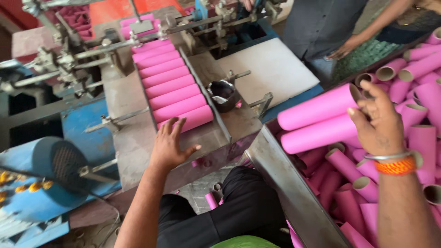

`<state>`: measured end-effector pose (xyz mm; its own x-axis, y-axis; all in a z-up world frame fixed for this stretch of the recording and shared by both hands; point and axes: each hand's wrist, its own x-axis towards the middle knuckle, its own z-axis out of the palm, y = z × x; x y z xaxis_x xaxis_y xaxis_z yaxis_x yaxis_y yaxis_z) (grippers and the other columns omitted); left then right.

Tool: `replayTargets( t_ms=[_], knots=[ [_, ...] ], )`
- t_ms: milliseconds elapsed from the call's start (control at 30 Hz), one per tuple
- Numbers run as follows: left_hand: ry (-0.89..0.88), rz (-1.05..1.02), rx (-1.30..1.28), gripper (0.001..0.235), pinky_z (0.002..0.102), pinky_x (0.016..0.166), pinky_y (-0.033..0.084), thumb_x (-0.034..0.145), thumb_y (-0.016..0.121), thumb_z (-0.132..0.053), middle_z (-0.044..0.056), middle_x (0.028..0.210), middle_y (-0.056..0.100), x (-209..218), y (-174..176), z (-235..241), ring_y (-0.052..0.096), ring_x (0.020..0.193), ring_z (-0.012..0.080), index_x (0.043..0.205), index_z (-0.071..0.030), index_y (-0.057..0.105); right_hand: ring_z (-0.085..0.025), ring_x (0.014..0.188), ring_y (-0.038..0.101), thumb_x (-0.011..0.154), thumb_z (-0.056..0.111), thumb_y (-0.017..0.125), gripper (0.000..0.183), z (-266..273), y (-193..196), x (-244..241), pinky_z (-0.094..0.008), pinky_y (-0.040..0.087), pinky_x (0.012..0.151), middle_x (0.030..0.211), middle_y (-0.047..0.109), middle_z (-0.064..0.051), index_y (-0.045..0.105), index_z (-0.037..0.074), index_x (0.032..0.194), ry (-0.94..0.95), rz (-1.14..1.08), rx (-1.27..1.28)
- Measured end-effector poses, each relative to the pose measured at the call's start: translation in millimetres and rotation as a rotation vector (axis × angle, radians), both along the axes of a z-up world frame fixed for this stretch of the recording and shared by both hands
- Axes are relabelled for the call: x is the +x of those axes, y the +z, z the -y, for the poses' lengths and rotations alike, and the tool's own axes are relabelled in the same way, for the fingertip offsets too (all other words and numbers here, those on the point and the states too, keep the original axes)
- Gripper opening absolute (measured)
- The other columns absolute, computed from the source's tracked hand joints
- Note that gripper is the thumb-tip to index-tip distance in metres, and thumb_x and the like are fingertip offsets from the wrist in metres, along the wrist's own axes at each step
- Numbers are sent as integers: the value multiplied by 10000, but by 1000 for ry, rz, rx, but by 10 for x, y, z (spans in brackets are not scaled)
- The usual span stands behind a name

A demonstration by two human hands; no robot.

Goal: The person repeatedly picks up pink paper tubes from a pile and places them into a machine's input tray. The person handles the tubes one by one, maintaining a steady flow into the machine.

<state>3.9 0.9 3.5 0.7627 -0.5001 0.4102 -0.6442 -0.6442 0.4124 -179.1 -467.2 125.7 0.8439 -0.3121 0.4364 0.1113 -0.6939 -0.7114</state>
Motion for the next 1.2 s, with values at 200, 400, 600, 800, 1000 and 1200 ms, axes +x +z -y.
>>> replayTargets(
  t_ms=[200,400,600,800,1000,1200],
  knots=[
    [-79,-66,-72,944,537,1100,400,748,807,-576,221,1443,519,-63,66,-41,496,1321,441,1484,-78,485,-86,1030,616,983,-73,643,448,-714,-387,847,-220,501,932,1158,668,-58,532,11,1408,207,141,378],
    [-157,-83,-169,996,539,1137,390,749,804,-603,253,1481,492,-64,33,-118,466,1376,457,1508,-62,453,-92,953,653,967,-46,633,375,-1259,-819,1208,-223,525,840,1099,715,-79,556,8,1330,229,98,549],
    [-165,-105,-157,1197,552,1148,365,648,816,-712,295,1530,428,-88,32,-141,416,1412,487,1555,-56,393,-89,910,661,965,-37,631,344,-1529,-1040,1356,-223,533,803,1045,723,-78,563,6,1300,225,100,542],
    [-140,-53,-165,1247,552,1169,348,605,822,-745,275,1550,418,-117,79,-116,414,1436,468,1557,-65,391,-92,865,642,955,-24,651,353,-1726,-1206,1407,-227,521,773,1010,726,-80,557,10,1293,217,80,641],
    [-107,-46,-48,1295,557,1182,303,535,856,-709,243,1561,417,-133,176,-69,384,1447,451,1557,-81,369,-95,917,665,956,-25,649,331,-1817,-1385,1468,-227,535,806,1045,723,-83,561,8,1272,244,95,663],
    [-115,-7,83,1347,570,1192,250,484,876,-712,260,1526,409,-44,247,71,365,1428,458,1557,-100,338,-162,932,700,937,76,717,258,-2240,-1367,1572,-290,560,815,1037,725,-70,623,41,1174,150,121,370]
  ],
)
